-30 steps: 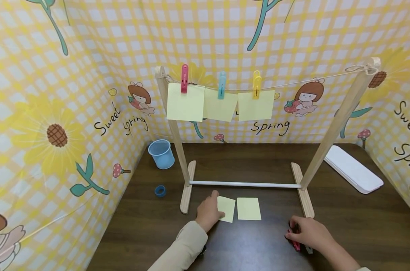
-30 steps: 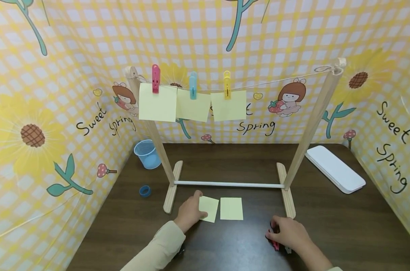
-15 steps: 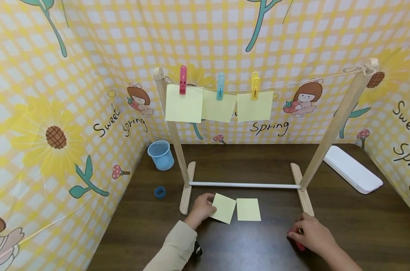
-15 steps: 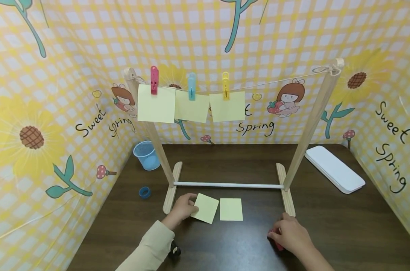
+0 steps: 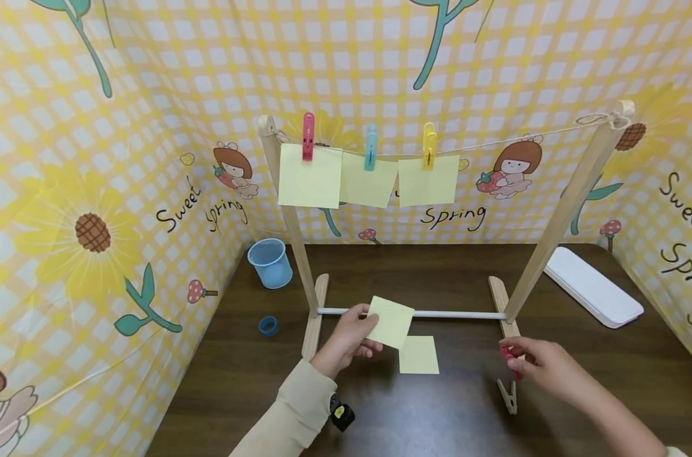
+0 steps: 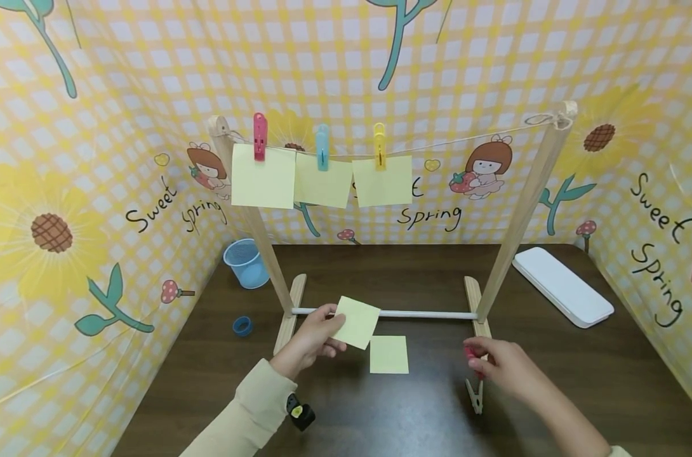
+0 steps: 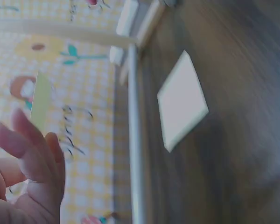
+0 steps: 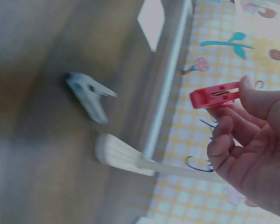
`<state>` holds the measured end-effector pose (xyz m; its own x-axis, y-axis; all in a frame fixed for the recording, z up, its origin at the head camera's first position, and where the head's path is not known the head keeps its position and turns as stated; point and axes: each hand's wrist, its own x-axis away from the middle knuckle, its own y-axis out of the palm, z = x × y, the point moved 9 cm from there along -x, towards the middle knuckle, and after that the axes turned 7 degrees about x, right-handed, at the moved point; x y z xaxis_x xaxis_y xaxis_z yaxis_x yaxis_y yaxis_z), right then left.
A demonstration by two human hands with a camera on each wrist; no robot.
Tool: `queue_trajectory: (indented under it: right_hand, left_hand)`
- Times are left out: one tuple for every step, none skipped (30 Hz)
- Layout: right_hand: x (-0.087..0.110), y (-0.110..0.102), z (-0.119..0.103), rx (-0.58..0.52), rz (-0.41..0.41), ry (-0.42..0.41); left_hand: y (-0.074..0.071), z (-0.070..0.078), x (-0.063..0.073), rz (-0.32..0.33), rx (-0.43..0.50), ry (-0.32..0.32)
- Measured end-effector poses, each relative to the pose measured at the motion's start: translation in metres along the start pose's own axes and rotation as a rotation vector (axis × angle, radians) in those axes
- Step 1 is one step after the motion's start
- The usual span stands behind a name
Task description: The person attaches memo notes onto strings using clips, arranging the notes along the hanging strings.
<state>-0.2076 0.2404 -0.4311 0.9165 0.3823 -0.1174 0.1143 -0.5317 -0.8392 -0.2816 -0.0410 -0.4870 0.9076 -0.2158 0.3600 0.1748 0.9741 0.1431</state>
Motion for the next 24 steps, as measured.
queue_trajectory:
  right_hand:
    - [-0.001,-0.008,-0.003,0.016,0.028,-0.019]
    - [-0.003,-0.017,-0.006,0.032,0.058,-0.028]
    - [-0.005,-0.026,-0.01,0.049,0.094,-0.035]
    - [-0.006,-0.036,-0.015,0.065,0.131,-0.041]
    - [-0.009,-0.045,-0.019,0.078,0.163,-0.043]
    - [-0.011,-0.056,-0.024,0.092,0.206,-0.049]
    - [-0.014,-0.066,-0.029,0.087,0.242,-0.05]
    - [-0.016,-0.076,-0.034,0.075,0.273,-0.048]
    - [-0.019,-0.086,-0.039,0.057,0.304,-0.049]
    - [-0.022,-0.097,-0.044,0.056,0.34,-0.048]
    - [-0.024,-0.108,-0.049,0.046,0.379,-0.051]
    - [-0.027,-0.12,-0.055,0.041,0.423,-0.048]
    - [-0.029,-0.131,-0.061,0.024,0.464,-0.051]
    - [-0.032,-0.141,-0.067,0.005,0.504,-0.067]
    - [-0.034,-0.152,-0.074,-0.023,0.546,-0.094]
    - [-0.037,-0.162,-0.081,-0.047,0.587,-0.116]
    - [-0.039,-0.172,-0.087,-0.09,0.619,-0.143]
    - [-0.042,-0.18,-0.093,-0.138,0.643,-0.167]
    - [-0.046,-0.188,-0.099,-0.228,0.655,-0.214]
    - [-0.05,-0.195,-0.103,-0.328,0.659,-0.253]
    - [-0.054,-0.201,-0.106,-0.42,0.663,-0.28]
    - [-0.058,-0.207,-0.11,-0.506,0.665,-0.302]
    - [-0.062,-0.213,-0.113,-0.594,0.665,-0.326]
    - [-0.067,-0.218,-0.116,-0.682,0.663,-0.348]
  left_hand:
    - [0.006,0.004,0.0,-0.007,0.014,0.009]
    - [0.011,0.01,-0.001,-0.014,0.037,0.015]
    - [0.017,0.015,-0.001,-0.024,0.064,0.019]
    - [0.024,0.02,-0.001,-0.035,0.095,0.025]
    - [0.03,0.027,-0.001,-0.05,0.127,0.032]
    - [0.037,0.033,-0.001,-0.066,0.162,0.037]
    - [0.045,0.039,-0.001,-0.085,0.192,0.039]
    - [0.053,0.046,0.0,-0.106,0.216,0.04]
    - [0.061,0.052,0.001,-0.13,0.233,0.045]
    - [0.07,0.059,0.002,-0.157,0.247,0.052]
    - [0.079,0.065,0.003,-0.182,0.257,0.059]
    - [0.087,0.071,0.004,-0.199,0.262,0.063]
    - [0.096,0.077,0.005,-0.216,0.265,0.071]
    - [0.104,0.083,0.005,-0.23,0.27,0.082]
    - [0.111,0.089,0.006,-0.239,0.274,0.092]
    - [0.118,0.095,0.006,-0.246,0.282,0.103]
    - [0.124,0.101,0.006,-0.247,0.293,0.114]
    - [0.13,0.107,0.005,-0.248,0.305,0.127]
    - [0.135,0.113,0.005,-0.251,0.318,0.144]
    - [0.139,0.119,0.005,-0.25,0.335,0.16]
    - [0.144,0.126,0.005,-0.248,0.351,0.178]
    - [0.147,0.132,0.005,-0.246,0.368,0.198]
    - [0.151,0.138,0.005,-0.244,0.384,0.218]
    - [0.153,0.144,0.005,-0.24,0.397,0.239]
